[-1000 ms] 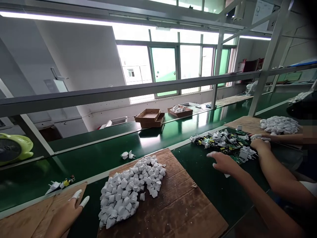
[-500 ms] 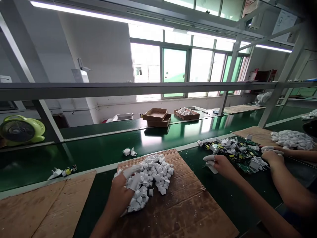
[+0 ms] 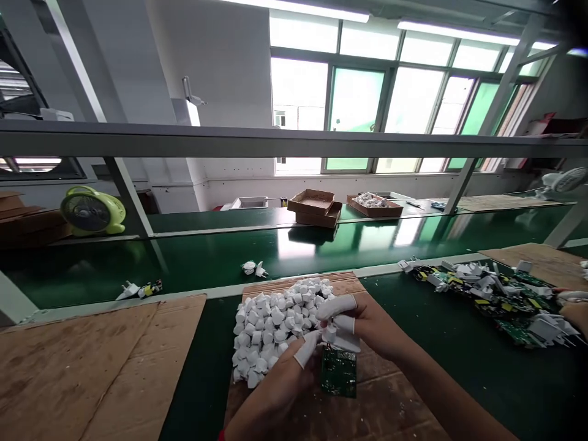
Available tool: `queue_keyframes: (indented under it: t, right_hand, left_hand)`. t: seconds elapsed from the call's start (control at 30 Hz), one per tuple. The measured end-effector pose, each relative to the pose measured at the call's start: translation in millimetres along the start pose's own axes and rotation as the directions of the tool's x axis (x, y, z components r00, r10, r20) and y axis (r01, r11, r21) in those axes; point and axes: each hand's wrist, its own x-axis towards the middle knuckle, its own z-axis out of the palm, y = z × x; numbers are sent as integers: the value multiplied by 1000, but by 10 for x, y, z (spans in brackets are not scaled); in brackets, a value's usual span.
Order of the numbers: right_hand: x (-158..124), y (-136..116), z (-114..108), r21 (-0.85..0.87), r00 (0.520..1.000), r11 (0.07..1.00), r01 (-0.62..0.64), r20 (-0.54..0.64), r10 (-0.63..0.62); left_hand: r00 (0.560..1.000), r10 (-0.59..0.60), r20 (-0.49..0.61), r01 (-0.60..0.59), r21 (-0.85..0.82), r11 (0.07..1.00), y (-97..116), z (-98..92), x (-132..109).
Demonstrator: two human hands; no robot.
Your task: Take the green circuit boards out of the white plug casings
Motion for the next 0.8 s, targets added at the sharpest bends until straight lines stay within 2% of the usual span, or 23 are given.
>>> queue_keyframes:
  t: [0.07,0.13,0.2,0.27,0.33,0.4,0.47,0.5,0.63,0.8]
  right_hand:
    - [122,81,17,65,1000,998,-5,-17,6]
    - [219,192,-20,53,994,999,13,-106,-7]
    - [272,330,-84,-82,973,996,28,-226,-46]
    - [269,481,-144,-294,955,956,-22,-289,-67]
    - [218,627,-178,-570,967,814,-107,-251,-48]
    - [146,758,-184,-818,986,559,-133,-169,-13]
    - [83,876,-177,-941,996,328,-79,-87,-11]
    - [60,931,-174,-963,998,263,-50,-58,-24]
    - [32,1111,-189,-977,997,211,-7,-23,-72]
    - [32,1159,-216,-984,990,176,-43,-66,-126]
  left_hand:
    - [999,-17,-33,13,-100,995,6,31,16]
    - [995,-53,-89,36,-182,983,42,43,28]
    - [989,-83,-119,49,-267,962,80,39,31]
    - [988,-70,-134,24,-322,946,99,26,28]
    - [987,-22,-161,-41,-377,925,99,6,26]
    - [981,43,-189,-123,-430,894,92,-23,26]
    - [975,112,-190,-192,-482,855,91,-59,26]
    - [972,147,-181,-220,-503,836,95,-78,26]
    - [960,245,-137,-280,-511,812,127,-124,15]
    - [956,223,-191,-282,-390,876,117,-116,10]
